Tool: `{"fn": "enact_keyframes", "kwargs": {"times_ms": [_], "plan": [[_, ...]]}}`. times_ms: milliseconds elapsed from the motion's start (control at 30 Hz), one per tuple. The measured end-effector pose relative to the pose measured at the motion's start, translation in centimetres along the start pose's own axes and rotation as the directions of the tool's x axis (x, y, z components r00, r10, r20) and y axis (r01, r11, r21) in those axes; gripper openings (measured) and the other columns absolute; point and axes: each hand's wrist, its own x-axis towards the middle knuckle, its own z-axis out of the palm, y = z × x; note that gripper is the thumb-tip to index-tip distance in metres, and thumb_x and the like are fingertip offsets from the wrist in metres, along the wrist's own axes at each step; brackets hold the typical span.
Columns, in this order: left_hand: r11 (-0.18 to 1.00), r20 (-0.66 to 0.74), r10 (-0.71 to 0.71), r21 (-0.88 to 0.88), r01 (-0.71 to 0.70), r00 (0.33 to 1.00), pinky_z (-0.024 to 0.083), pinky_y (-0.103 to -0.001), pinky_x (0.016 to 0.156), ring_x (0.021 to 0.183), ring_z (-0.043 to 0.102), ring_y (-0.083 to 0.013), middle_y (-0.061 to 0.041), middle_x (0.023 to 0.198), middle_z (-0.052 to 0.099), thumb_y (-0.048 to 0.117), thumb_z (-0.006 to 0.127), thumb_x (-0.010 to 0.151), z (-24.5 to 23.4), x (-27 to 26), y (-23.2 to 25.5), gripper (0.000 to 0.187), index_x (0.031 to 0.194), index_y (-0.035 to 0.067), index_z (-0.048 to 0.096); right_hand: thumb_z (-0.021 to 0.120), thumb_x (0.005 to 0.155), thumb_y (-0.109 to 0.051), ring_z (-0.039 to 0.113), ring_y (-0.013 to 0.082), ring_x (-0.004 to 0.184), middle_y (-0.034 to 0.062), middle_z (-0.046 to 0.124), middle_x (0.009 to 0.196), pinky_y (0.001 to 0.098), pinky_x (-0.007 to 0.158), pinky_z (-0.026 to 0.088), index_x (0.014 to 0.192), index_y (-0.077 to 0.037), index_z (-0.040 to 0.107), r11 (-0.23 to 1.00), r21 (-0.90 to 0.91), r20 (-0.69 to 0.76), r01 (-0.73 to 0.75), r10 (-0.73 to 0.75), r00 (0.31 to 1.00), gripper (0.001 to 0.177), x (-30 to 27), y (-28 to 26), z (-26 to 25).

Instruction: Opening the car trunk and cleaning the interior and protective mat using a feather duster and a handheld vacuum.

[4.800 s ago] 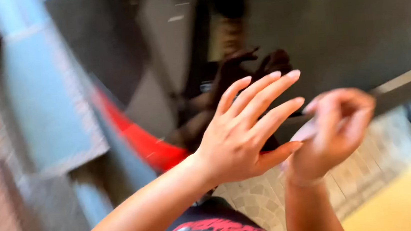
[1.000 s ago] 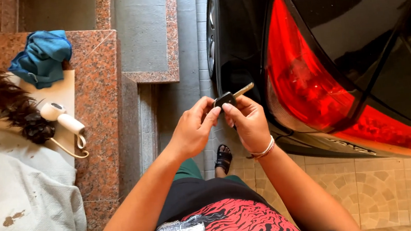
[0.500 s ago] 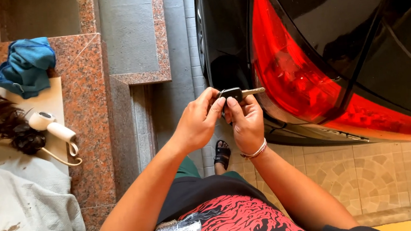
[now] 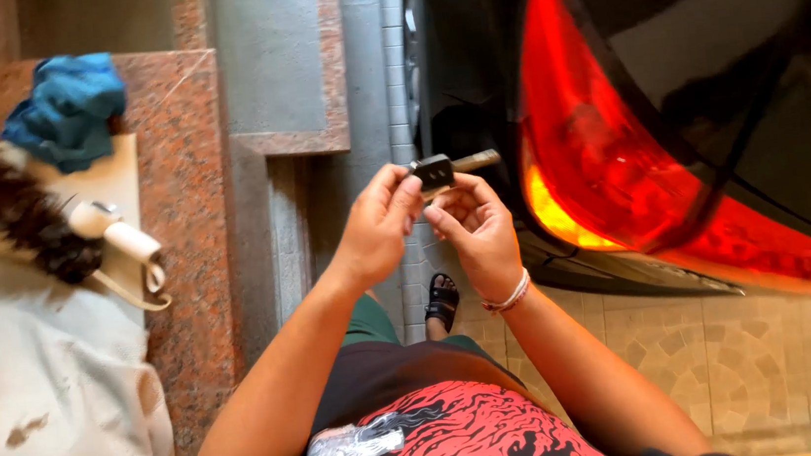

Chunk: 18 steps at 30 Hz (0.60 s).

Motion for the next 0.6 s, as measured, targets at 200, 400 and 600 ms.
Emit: {"fn": "enact_keyframes", "kwargs": {"times_ms": [200, 400, 600], "plan": [[0.994, -0.393, -0.055, -0.107, 0.014, 0.918, 0.048, -0.023, 0.056, 0.064, 0.052, -0.0062, 0.002, 0.077, 0.057, 0.032, 0.048, 0.110, -10.5, 1.3, -5.5, 0.022, 0.101, 0.013, 0.054, 0.073, 0.095, -0.009, 0.064, 0.0084, 0.086, 0.0011, 0.067, 0.099, 0.0244, 0.077, 0.053, 0.124, -0.005, 0.061, 0.988, -0.088, 0.124, -0.128, 0.138, 0.983, 0.032, 0.4, 1.9, 0.3], [0.984, -0.671, -0.142, -0.013, 0.180, 0.728, 0.047, -0.026, 0.049, 0.057, 0.051, -0.0078, 0.002, 0.077, 0.056, 0.035, 0.044, 0.110, -25.9, 1.3, -14.5, 0.025, 0.102, 0.013, 0.053, 0.073, 0.096, -0.014, 0.064, 0.0086, 0.086, 0.0007, 0.068, 0.099, 0.0255, 0.078, 0.054, 0.119, -0.003, 0.065, 0.952, -0.234, 0.235, -0.199, 0.253, 0.938, 0.026, 1.8, 4.3, 1.4], [0.969, -0.755, -0.248, -0.178, 0.175, 0.607, 0.046, -0.029, 0.044, 0.051, 0.052, -0.0102, 0.001, 0.074, 0.054, 0.038, 0.041, 0.111, -35.0, 0.8, -21.5, 0.032, 0.099, 0.011, 0.054, 0.072, 0.096, -0.018, 0.065, 0.0080, 0.084, 0.0004, 0.069, 0.098, 0.0254, 0.076, 0.055, 0.116, -0.004, 0.066, 0.907, -0.360, 0.295, -0.219, 0.334, 0.895, 0.026, 3.3, 5.2, 4.4]]}}
